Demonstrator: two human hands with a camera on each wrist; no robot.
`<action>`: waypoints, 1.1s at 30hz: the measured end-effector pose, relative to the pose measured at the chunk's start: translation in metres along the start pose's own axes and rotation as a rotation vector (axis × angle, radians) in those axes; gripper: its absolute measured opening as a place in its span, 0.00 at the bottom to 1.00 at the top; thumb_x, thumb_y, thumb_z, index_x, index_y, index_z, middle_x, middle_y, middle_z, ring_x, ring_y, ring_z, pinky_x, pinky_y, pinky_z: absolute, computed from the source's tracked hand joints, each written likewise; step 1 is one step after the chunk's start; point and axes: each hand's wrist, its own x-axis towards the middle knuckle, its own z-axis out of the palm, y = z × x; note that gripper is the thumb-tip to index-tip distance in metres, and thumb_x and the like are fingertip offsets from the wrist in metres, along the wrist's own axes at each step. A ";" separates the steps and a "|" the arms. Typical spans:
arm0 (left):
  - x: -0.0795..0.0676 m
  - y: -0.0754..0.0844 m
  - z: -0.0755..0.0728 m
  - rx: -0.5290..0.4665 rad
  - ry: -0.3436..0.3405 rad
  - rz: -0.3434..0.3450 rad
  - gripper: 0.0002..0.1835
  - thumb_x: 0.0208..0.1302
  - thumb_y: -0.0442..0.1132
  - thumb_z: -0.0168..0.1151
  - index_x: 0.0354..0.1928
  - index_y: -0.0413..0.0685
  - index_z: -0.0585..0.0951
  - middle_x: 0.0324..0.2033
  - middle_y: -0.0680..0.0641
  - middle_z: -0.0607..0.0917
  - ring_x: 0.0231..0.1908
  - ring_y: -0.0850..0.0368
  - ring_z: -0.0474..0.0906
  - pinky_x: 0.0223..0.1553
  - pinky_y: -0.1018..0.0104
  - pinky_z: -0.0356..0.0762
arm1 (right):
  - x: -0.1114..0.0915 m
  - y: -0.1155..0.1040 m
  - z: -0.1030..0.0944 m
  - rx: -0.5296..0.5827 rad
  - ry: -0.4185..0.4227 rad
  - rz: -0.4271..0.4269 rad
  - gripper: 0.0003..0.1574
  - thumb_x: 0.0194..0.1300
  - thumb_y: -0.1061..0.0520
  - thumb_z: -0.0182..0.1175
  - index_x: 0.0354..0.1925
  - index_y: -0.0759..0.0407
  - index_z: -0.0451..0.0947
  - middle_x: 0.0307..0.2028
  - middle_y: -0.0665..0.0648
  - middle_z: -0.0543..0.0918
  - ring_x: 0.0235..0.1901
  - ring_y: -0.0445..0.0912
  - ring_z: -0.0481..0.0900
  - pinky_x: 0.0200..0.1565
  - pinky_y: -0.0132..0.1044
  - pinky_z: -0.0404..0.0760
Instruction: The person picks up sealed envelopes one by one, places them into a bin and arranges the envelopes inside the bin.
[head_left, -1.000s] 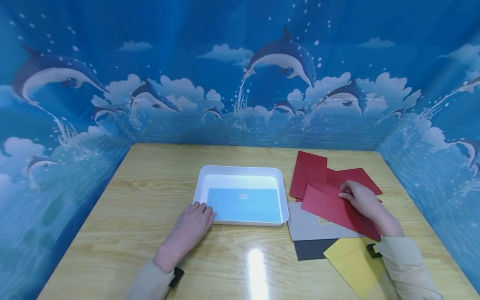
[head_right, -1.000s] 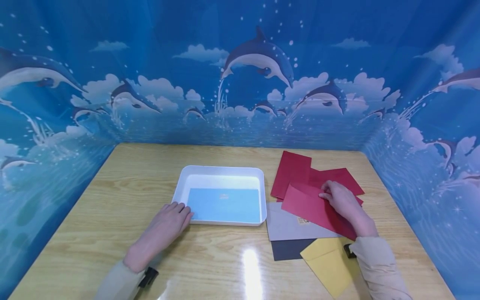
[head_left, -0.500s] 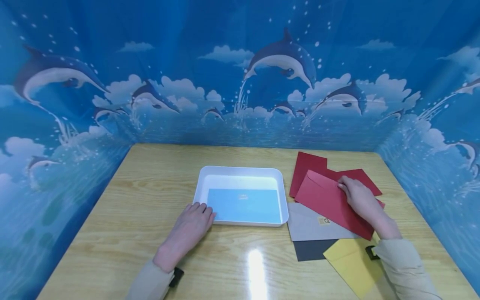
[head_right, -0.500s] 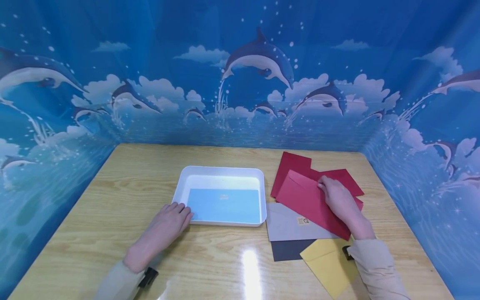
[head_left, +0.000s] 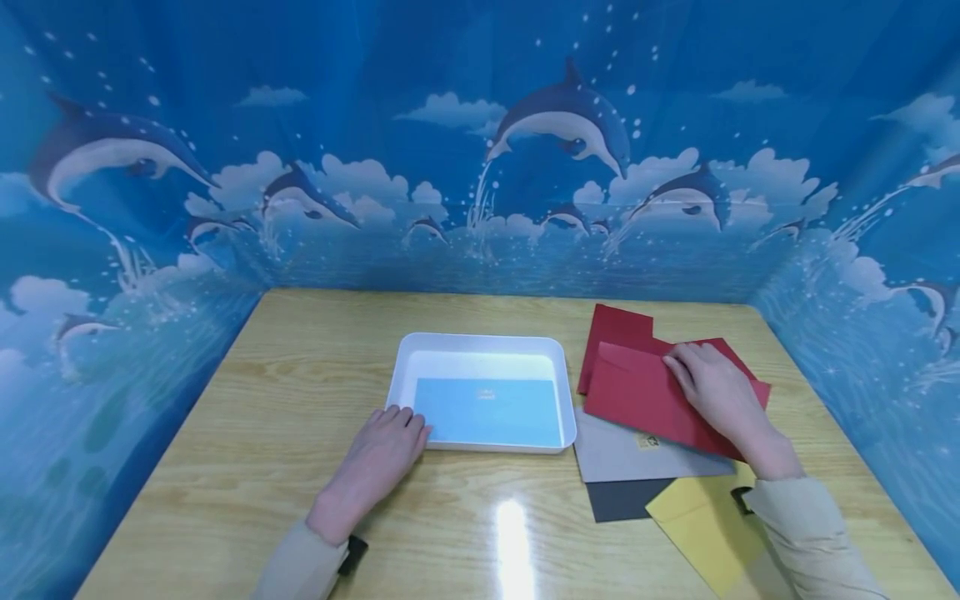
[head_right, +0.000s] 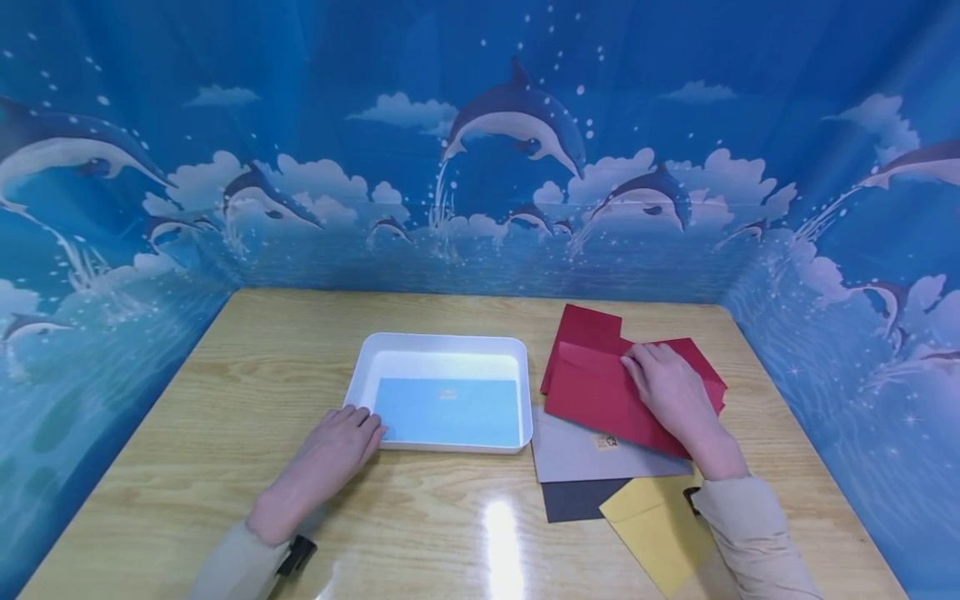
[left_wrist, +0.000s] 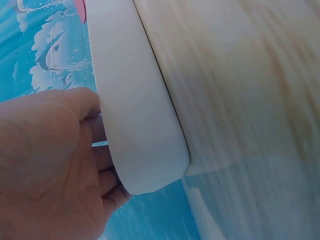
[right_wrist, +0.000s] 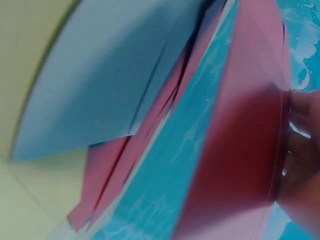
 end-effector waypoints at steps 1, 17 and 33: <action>0.000 0.000 0.000 0.000 0.001 0.000 0.13 0.74 0.40 0.59 0.29 0.46 0.76 0.23 0.50 0.72 0.27 0.53 0.64 0.31 0.62 0.66 | 0.001 -0.001 -0.001 -0.003 0.008 -0.004 0.12 0.63 0.61 0.70 0.43 0.61 0.79 0.36 0.62 0.83 0.37 0.57 0.80 0.43 0.57 0.79; 0.001 0.000 -0.001 -0.043 -0.035 -0.035 0.14 0.75 0.41 0.58 0.28 0.46 0.75 0.24 0.50 0.70 0.28 0.54 0.64 0.33 0.61 0.67 | 0.017 -0.020 -0.013 -0.031 0.127 -0.136 0.09 0.63 0.62 0.69 0.41 0.62 0.80 0.33 0.61 0.84 0.33 0.55 0.78 0.37 0.54 0.78; 0.000 -0.001 -0.001 -0.040 -0.038 -0.034 0.13 0.75 0.41 0.58 0.28 0.46 0.76 0.24 0.50 0.71 0.28 0.53 0.65 0.33 0.60 0.68 | 0.038 -0.051 -0.023 -0.046 0.157 -0.088 0.11 0.63 0.59 0.71 0.41 0.63 0.80 0.33 0.62 0.84 0.32 0.55 0.78 0.37 0.51 0.79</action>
